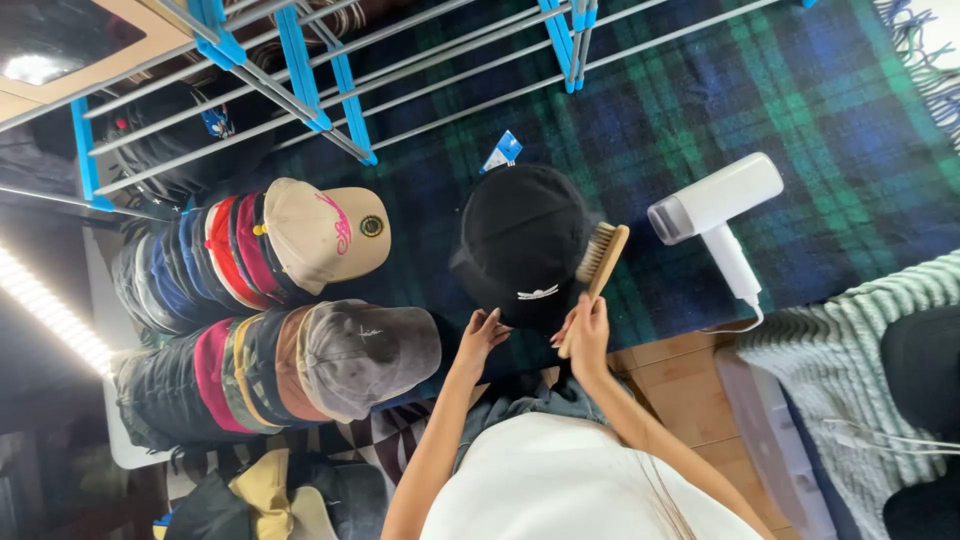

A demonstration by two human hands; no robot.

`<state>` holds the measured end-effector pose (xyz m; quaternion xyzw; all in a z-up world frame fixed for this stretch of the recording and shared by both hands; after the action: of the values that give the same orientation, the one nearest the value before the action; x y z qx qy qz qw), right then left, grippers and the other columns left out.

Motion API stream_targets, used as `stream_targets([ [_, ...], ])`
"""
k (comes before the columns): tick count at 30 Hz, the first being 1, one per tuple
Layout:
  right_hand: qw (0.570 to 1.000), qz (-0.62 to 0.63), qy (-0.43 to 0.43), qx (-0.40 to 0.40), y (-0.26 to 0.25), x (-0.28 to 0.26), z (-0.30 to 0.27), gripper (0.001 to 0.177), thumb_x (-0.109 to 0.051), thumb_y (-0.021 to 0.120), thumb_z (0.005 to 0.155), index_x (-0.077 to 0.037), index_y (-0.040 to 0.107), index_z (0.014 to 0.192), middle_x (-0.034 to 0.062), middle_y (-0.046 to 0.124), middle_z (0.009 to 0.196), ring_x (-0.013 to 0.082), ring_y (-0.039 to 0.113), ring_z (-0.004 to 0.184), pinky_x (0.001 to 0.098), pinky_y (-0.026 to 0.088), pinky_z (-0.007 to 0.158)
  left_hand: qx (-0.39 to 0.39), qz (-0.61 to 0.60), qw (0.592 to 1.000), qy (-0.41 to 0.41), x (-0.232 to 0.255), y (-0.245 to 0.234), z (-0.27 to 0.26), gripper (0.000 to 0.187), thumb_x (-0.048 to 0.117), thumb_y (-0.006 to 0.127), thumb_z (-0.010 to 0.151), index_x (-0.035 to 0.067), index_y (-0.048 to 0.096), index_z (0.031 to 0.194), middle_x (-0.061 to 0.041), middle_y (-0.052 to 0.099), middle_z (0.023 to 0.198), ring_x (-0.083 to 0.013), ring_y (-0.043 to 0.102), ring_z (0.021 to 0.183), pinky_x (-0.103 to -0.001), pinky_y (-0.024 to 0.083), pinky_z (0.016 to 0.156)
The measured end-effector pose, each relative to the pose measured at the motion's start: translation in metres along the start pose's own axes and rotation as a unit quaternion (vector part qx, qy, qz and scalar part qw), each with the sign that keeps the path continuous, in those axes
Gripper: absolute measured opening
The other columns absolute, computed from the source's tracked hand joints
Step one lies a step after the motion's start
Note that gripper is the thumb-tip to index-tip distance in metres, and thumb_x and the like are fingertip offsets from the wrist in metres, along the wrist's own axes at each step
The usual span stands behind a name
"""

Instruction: Cleaning a black bucket hat using a brush and a hair dryer

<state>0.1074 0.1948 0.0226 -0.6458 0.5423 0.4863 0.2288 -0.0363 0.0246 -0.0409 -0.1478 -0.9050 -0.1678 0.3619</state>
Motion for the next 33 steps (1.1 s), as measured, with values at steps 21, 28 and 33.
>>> stream_targets([
  [21,0.986,-0.050,-0.006,0.161,-0.015,0.061,-0.010,0.026,-0.034,0.056,0.106,-0.009,0.050,0.099,0.0111,0.056,0.053,0.0248,0.060,0.035,0.0314,0.057,0.032,-0.069,0.036,0.997,0.008,0.013,0.006,-0.007,0.030,0.033,0.071,0.100,0.012,0.052,0.092,-0.004,0.058,0.084,-0.0211,0.075,0.089,-0.037,0.061,0.091],
  [28,0.991,0.038,-0.084,0.098,0.043,-0.036,-0.087,0.024,-0.031,0.050,0.110,-0.010,0.044,0.100,0.0077,0.055,0.053,0.0226,0.062,0.037,0.0311,0.054,0.031,-0.059,0.034,0.998,0.013,-0.003,0.002,0.010,0.026,0.033,0.072,0.099,0.011,0.058,0.101,-0.004,0.058,0.088,-0.0219,0.075,0.092,-0.037,0.060,0.092],
  [33,0.992,-0.025,-0.084,0.094,0.041,0.024,-0.056,0.027,-0.033,0.045,0.111,-0.009,0.043,0.097,0.0068,0.057,0.052,0.0236,0.062,0.037,0.0328,0.056,0.035,-0.060,0.024,0.998,0.014,-0.002,0.002,0.009,0.026,0.032,0.072,0.099,0.009,0.059,0.103,-0.002,0.057,0.088,-0.0194,0.074,0.089,-0.034,0.061,0.090],
])
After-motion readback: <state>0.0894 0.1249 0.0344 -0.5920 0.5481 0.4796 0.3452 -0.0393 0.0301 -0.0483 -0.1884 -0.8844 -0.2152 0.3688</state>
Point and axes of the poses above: each hand's wrist, its own z-axis towards the middle knuckle, its own y-axis out of the palm, x = y × z, the point moved 6 cm from there along z, towards the middle knuckle
